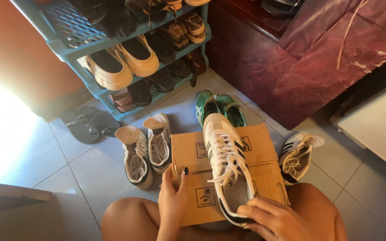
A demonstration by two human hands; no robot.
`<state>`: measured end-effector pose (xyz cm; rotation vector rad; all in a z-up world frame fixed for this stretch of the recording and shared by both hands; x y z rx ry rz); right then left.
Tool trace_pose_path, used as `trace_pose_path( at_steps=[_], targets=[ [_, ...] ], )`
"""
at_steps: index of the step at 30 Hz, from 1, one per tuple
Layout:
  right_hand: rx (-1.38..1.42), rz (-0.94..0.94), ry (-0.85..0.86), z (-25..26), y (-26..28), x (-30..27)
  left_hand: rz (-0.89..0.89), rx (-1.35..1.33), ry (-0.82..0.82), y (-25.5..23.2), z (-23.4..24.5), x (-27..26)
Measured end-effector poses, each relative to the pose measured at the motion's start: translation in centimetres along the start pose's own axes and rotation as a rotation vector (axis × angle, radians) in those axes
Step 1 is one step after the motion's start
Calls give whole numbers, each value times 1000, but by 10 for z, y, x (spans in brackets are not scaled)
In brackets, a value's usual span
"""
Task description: The person sits on the floor and repeatedly removes and re-laces the laces of a white sneaker placed on a cardboard box. The hands pull the laces out of the eyelets, then thread them back through in a crisscross pattern, repeating this cycle multiple times.
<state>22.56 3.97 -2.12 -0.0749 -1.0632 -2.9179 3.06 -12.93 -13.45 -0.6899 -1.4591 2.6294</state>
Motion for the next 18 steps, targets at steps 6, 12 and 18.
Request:
trace_pose_path(
  at_steps=[6, 12, 18],
  targets=[
    [33, -343, -291, 41, -9, 15, -736, 70, -257, -90, 18, -63],
    [-112, -300, -427, 49, -1, 54, -839, -77, 90, -132, -20, -90],
    [661, -192, -294, 34, -19, 65, -813, -17, 172, -141, -31, -82]
  ],
)
Point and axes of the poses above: each hand's wrist, its own x-axis towards the middle knuckle, its own z-axis out of the back of the hand, y = z × x, the point moved 9 cm from there along x, towards the middle knuckle, and after that the axes turned 6 degrees about y, right-handed, at the moved point
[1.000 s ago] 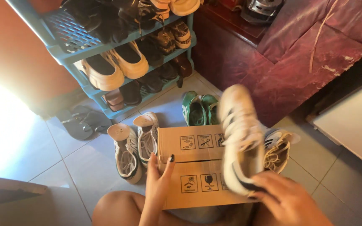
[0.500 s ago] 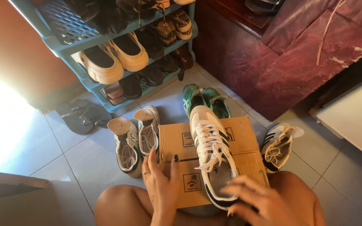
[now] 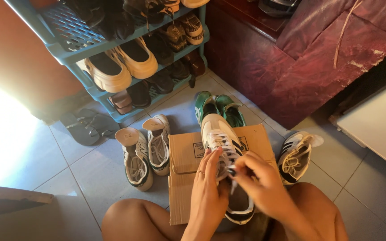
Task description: The person sits on the floor and repeatedly removes and re-laces the laces of a white sneaker placed on a cardboard box. The hands pull the laces out of the eyelets, then thread them back through in a crisscross pattern, repeating this cycle multiple times.
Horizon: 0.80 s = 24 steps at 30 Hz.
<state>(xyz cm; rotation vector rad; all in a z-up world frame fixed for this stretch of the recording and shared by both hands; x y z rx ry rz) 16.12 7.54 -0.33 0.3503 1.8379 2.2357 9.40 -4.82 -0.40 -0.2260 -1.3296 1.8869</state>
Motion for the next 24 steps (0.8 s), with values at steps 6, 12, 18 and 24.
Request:
trace_pose_path(
  at_steps=[6, 12, 18, 24],
  targets=[
    [568, 361, -35, 47, 29, -34, -68, 197, 62, -4, 3, 6],
    [612, 246, -83, 53, 11, -17, -84, 271, 88, -10, 9, 11],
    [-354, 137, -161, 21, 13, -1, -96, 274, 66, -15, 14, 12],
    [-867, 312, -263, -4, 39, -8, -62, 257, 72, -16, 17, 10]
  ],
)
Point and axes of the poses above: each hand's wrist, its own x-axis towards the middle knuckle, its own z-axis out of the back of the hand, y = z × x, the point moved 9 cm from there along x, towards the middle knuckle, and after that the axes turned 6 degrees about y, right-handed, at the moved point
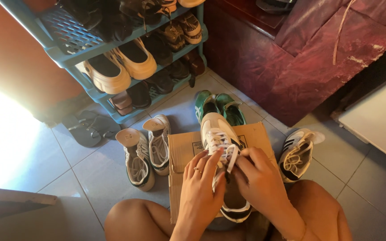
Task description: The person sits on the floor and repeatedly removes and re-laces the laces of a white sneaker placed on a cardboard box. The hands pull the laces out of the eyelets, then thread them back through in a crisscross pattern, repeating this cycle multiple times.
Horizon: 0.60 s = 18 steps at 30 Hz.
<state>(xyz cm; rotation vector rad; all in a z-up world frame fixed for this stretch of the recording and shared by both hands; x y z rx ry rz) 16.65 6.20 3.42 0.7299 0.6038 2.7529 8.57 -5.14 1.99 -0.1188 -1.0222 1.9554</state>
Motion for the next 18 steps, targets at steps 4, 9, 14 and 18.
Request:
trace_pose_path(
  at_steps=[4, 9, 14, 18],
  targets=[
    [503, -223, 179, -28, -33, 5, -59, -1, 30, -4, 2, 1],
    [1424, -875, 180, -72, -92, -20, -83, -46, 71, -5, 2, 7],
    [1631, -644, 230, -62, -89, -23, -152, 34, 39, -12, 6, 8],
    [1546, -525, 56, -27, -101, -21, -152, -191, 36, -10, 10, 7]
  ],
)
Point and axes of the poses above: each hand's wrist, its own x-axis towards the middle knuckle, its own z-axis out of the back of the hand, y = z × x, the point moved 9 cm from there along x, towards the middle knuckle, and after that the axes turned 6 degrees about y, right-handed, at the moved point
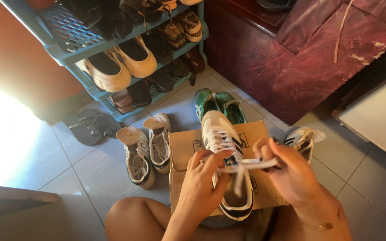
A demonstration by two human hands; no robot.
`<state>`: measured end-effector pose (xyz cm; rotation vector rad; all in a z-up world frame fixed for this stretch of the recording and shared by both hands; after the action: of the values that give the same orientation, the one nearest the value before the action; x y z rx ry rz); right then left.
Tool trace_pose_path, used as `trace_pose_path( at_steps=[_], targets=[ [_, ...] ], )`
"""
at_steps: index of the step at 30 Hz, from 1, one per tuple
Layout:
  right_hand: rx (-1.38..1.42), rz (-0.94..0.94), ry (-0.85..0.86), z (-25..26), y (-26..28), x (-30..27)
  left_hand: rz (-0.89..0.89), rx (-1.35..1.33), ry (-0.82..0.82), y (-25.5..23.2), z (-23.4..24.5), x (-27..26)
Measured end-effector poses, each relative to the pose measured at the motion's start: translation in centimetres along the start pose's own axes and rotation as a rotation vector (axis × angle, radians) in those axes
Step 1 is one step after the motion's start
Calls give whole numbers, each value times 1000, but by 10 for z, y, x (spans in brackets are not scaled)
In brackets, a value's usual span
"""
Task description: The person sits on the floor and repeatedly removes and re-laces the laces of a white sneaker placed on a cardboard box. The hands pull the laces out of the eyelets, then thread them back through in a crisscross pattern, repeating this cycle multiple times.
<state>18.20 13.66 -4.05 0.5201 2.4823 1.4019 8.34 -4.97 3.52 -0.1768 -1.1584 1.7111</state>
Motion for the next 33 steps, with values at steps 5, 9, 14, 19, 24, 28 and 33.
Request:
trace_pose_path(
  at_steps=[5, 9, 14, 19, 24, 28, 33],
  targets=[
    [266, 179, -55, 27, 42, -11, 278, -384, -154, 41, 18, -7],
    [-249, 154, -387, 72, 53, -20, 333, -547, -221, 52, 38, -12],
    [-828, -252, -243, 55, 21, -16, 267, -635, -7, 20, 27, -16],
    [-1285, 66, -102, -26, 33, -8, 256, -432, 164, 1, 6, -20],
    [-1302, 2, -91, -61, 21, -8, 254, 127, -189, 7, 8, -21],
    [-1362, -222, -206, -53, 9, -17, 687, 10, 41, 55, -32, -40],
    [-1473, -374, -160, -60, 10, -26, 505, 117, 38, 49, -33, -36]
  ],
)
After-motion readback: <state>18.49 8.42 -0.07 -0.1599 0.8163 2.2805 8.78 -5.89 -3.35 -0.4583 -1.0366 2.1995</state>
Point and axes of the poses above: each hand's wrist, its own x-axis towards the middle knuckle, its own z-axis out of the back of the hand, y = z × x, the point moved 9 cm from there along x, towards the middle knuckle, and after that the axes turned 6 degrees about y, right-handed, at the moved point
